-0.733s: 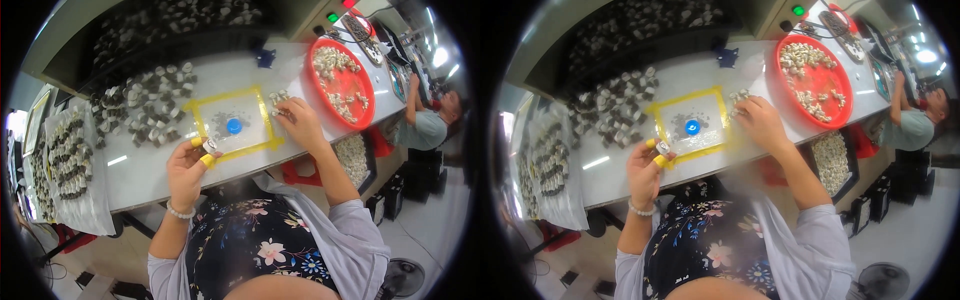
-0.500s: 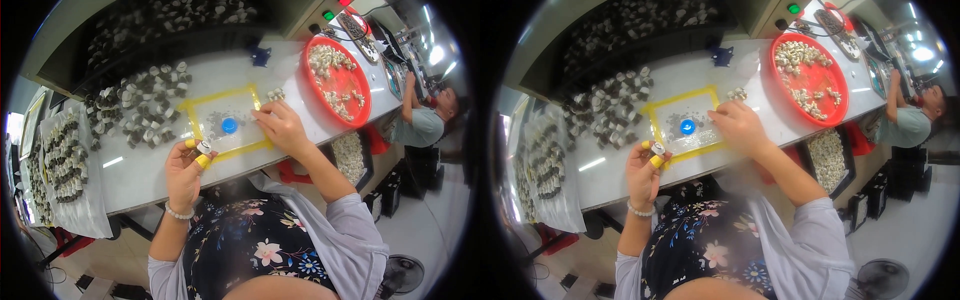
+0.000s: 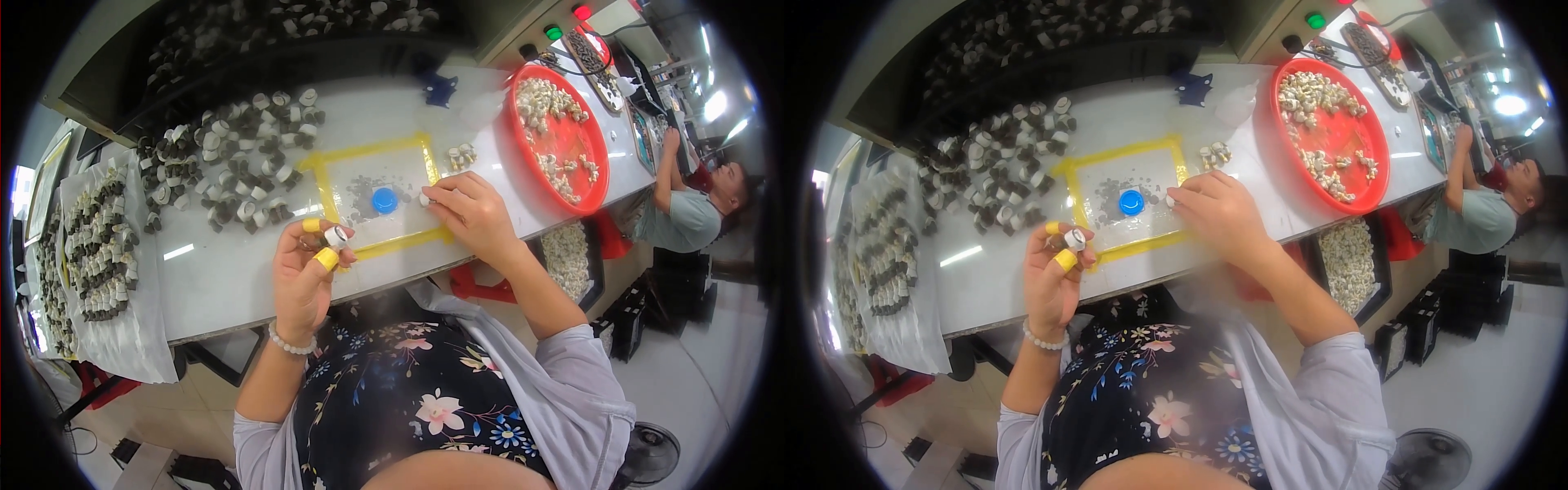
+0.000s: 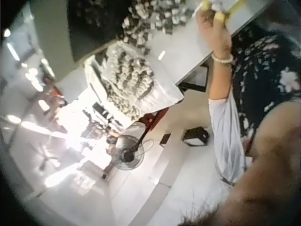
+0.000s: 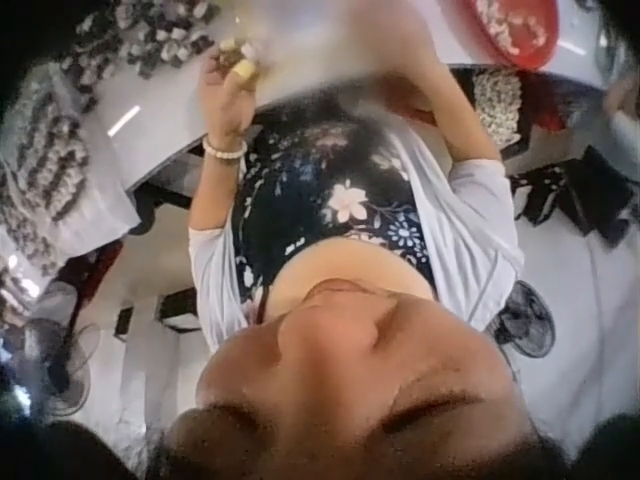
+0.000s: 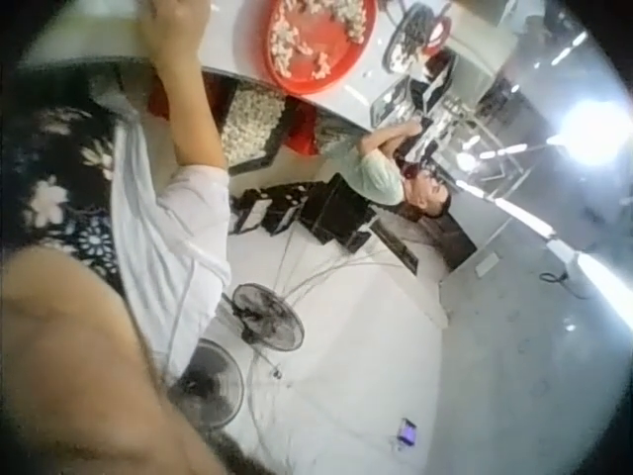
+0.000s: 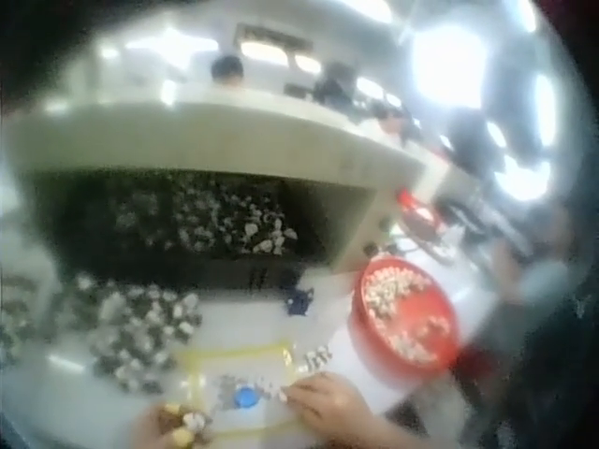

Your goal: The person assembles small plastic casings by hand, inserting inner components into each casing from a red plastic tray.

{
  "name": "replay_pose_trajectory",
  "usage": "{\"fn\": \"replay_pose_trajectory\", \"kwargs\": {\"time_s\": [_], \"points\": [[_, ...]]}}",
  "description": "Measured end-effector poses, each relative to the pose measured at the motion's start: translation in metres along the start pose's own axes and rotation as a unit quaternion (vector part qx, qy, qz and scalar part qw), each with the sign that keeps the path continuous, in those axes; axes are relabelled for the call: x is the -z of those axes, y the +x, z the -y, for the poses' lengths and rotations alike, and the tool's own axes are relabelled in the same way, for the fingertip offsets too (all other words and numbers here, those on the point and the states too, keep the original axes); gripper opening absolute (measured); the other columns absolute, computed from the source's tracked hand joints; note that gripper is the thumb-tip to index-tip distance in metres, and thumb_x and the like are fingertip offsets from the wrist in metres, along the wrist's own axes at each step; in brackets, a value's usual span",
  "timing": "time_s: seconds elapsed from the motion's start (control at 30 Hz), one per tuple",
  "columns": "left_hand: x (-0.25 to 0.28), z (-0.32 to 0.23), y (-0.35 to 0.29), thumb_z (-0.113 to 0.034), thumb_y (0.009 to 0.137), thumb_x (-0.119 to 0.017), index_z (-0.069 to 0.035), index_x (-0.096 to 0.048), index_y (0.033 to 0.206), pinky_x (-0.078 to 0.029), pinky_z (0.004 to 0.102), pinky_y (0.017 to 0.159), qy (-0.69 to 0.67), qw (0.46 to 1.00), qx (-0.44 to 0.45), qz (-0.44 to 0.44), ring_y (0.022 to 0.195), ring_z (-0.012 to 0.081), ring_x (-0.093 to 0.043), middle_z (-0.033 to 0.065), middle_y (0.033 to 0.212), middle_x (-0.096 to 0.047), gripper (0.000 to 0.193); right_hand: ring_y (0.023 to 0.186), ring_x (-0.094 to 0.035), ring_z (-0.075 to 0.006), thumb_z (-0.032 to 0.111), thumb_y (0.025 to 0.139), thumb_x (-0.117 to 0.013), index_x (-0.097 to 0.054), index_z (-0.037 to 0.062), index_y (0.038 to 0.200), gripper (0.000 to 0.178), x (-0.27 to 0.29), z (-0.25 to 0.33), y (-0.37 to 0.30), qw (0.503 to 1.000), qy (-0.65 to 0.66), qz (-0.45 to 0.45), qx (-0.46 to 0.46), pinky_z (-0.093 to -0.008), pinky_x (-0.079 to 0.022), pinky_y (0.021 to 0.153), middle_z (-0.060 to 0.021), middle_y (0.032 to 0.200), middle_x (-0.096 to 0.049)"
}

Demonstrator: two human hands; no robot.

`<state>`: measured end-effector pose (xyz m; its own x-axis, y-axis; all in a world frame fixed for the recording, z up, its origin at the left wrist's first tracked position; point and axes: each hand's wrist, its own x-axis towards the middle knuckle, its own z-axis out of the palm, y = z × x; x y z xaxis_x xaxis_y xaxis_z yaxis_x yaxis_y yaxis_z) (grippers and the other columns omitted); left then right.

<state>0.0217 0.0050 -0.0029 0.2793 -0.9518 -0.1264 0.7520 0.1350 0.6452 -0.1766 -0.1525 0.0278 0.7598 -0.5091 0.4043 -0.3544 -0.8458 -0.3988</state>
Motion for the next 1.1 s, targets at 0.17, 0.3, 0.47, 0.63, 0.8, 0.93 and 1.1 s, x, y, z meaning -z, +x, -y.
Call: {"fn": "replay_pose_trajectory", "kwargs": {"time_s": [0.17, 0.3, 0.47, 0.63, 0.8, 0.93, 1.1], "points": [[-0.002, 0.002, 0.001, 0.005, 0.078, -0.055, 0.0, -0.053, 0.11, -0.047, 0.0331, 0.083, 0.009, 1.0, -0.003, -0.008, 0.089, 0.0199, -0.059, 0.0136, 0.107, -0.056, 0.032, 0.074, -0.056, -0.0236, 0.003, 0.069, -0.068, -0.064, 0.0026, 0.092, 0.023, 0.003, 0.008, 0.013, 0.998, 0.043, 0.031, -0.027, -0.0324, -0.047, 0.065, -0.009, 0.083, -0.059], [-0.004, 0.002, -0.001, 0.008, 0.077, -0.056, 0.001, -0.053, 0.111, -0.048, 0.0339, 0.082, 0.069, 0.997, -0.001, -0.024, 0.086, 0.0215, -0.061, 0.0141, 0.107, -0.057, 0.034, 0.074, -0.056, -0.0237, 0.003, 0.069, -0.068, -0.064, 0.0035, 0.09, 0.022, 0.001, 0.014, 0.029, 0.997, 0.06, 0.053, -0.005, -0.0327, -0.046, 0.065, -0.0083, 0.083, -0.059], [-0.001, 0.003, 0.0, 0.005, 0.079, -0.055, 0.003, -0.053, 0.11, -0.049, 0.0311, 0.079, 0.041, 0.999, 0.003, -0.027, 0.083, 0.0207, -0.061, 0.014, 0.106, -0.057, 0.031, 0.074, -0.056, -0.0239, 0.007, 0.069, -0.068, -0.065, 0.006, 0.088, 0.019, -0.004, 0.019, 0.042, 0.993, 0.023, 0.099, 0.059, -0.0335, -0.045, 0.065, -0.0064, 0.082, -0.058], [-0.003, 0.003, 0.0, 0.003, 0.08, -0.055, 0.002, -0.055, 0.107, -0.049, 0.0299, 0.078, 0.053, 0.998, 0.002, -0.039, 0.083, 0.0201, -0.061, 0.0136, 0.104, -0.057, 0.027, 0.075, -0.056, -0.0235, 0.01, 0.072, -0.065, -0.065, 0.0064, 0.087, 0.016, -0.003, 0.022, 0.047, 0.988, -0.018, 0.131, 0.077, -0.0331, -0.045, 0.066, -0.0062, 0.081, -0.057], [-0.005, 0.002, 0.0, 0.005, 0.078, -0.056, 0.006, -0.057, 0.106, -0.048, 0.0327, 0.083, 0.058, 0.998, -0.019, -0.025, 0.089, 0.023, -0.061, 0.01, 0.111, -0.05, 0.028, 0.075, -0.056, -0.0229, 0.011, 0.074, -0.064, -0.064, 0.0065, 0.087, 0.014, -0.001, 0.026, 0.053, 0.977, -0.068, 0.179, 0.091, -0.0328, -0.045, 0.066, -0.0062, 0.082, -0.057], [-0.002, 0.003, -0.001, 0.002, 0.08, -0.059, 0.005, -0.055, 0.11, -0.049, 0.0325, 0.082, 0.068, 0.997, -0.013, -0.024, 0.088, 0.0228, -0.061, 0.011, 0.109, -0.054, 0.03, 0.073, -0.056, -0.024, 0.01, 0.073, -0.065, -0.065, 0.0046, 0.086, 0.015, -0.002, 0.024, 0.052, 0.984, -0.012, 0.156, 0.079, -0.0339, -0.045, 0.064, -0.007, 0.08, -0.058], [-0.005, 0.005, -0.002, -0.004, 0.084, -0.059, 0.004, -0.052, 0.115, -0.05, 0.0324, 0.08, -0.022, 0.999, 0.032, -0.018, 0.087, 0.0222, -0.062, 0.014, 0.1, -0.062, 0.033, 0.072, -0.057, -0.0251, 0.007, 0.071, -0.067, -0.066, 0.0032, 0.086, 0.015, 0.0, 0.025, 0.048, 0.991, 0.071, 0.11, 0.026, -0.0341, -0.046, 0.063, -0.0084, 0.079, -0.059]]}}
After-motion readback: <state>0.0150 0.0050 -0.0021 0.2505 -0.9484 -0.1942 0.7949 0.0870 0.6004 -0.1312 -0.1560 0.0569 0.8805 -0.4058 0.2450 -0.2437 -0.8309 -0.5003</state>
